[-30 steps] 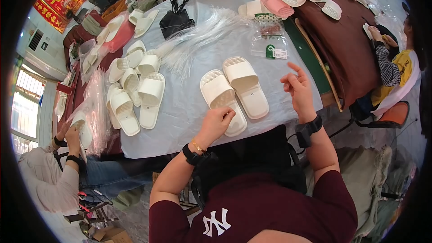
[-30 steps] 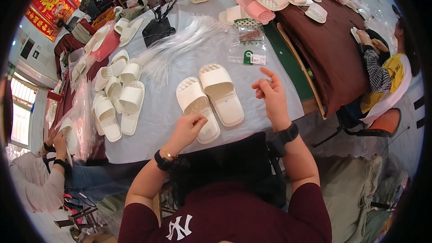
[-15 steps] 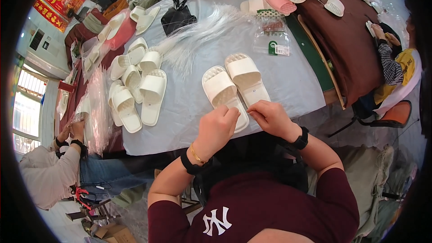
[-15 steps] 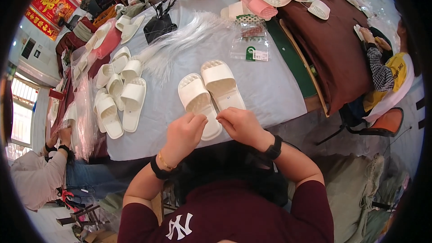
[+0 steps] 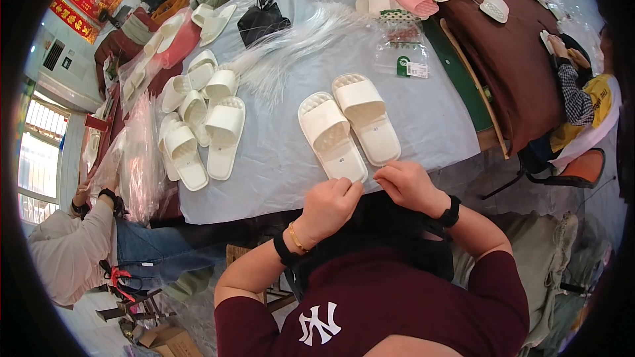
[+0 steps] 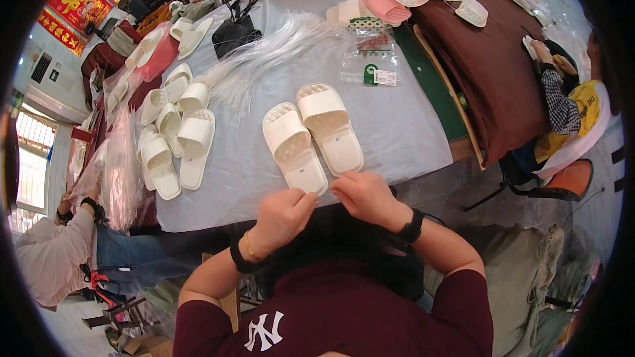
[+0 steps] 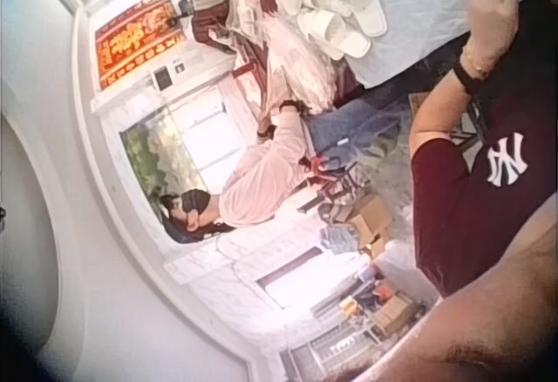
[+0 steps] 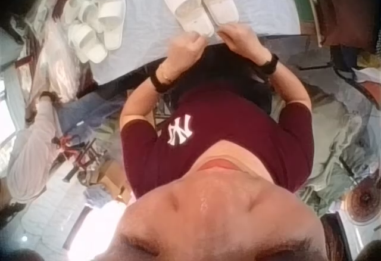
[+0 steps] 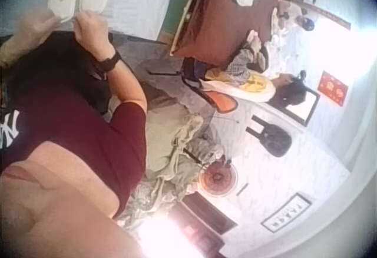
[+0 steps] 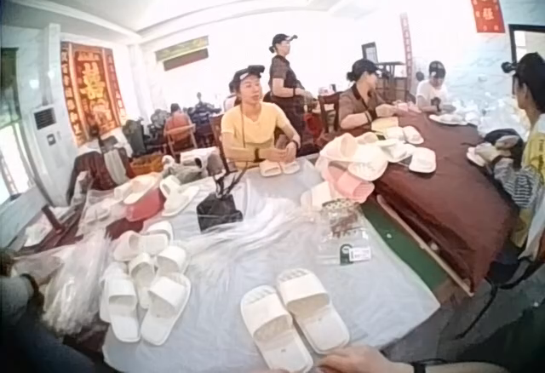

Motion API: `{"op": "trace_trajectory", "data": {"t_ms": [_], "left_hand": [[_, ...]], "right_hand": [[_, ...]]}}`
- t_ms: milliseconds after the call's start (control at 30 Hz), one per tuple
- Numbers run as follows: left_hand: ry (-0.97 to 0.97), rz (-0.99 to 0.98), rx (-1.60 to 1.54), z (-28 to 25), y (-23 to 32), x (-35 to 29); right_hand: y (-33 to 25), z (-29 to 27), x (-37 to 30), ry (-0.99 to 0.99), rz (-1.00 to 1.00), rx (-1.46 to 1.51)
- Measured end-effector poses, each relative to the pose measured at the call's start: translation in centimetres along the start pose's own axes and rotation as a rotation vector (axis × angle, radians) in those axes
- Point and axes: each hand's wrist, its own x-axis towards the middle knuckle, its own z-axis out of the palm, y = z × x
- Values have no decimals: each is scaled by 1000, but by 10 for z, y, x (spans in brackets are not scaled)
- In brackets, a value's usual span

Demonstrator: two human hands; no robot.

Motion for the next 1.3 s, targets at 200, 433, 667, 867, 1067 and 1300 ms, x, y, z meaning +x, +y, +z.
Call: {"op": "trace_trajectory", "data": {"t_ms": [200, 433, 667, 867, 1067, 1300], "left_hand": [[3, 83, -21, 14, 10, 1], [0, 155, -5, 25, 19, 8], [-24, 159, 33, 26, 21, 11], [-19, 168, 68, 18, 23, 14], [10, 170, 82, 20, 22, 11], [11, 107, -70, 20, 16, 5]], "right_hand": [[4, -3, -16, 21, 83, -14], [7, -8, -24, 19, 134, -11], [10, -7, -21, 11, 123, -9], [10, -5, -16, 18, 98, 3], [7, -6, -13, 20, 80, 12], [11, -4, -13, 12, 70, 7]]}}
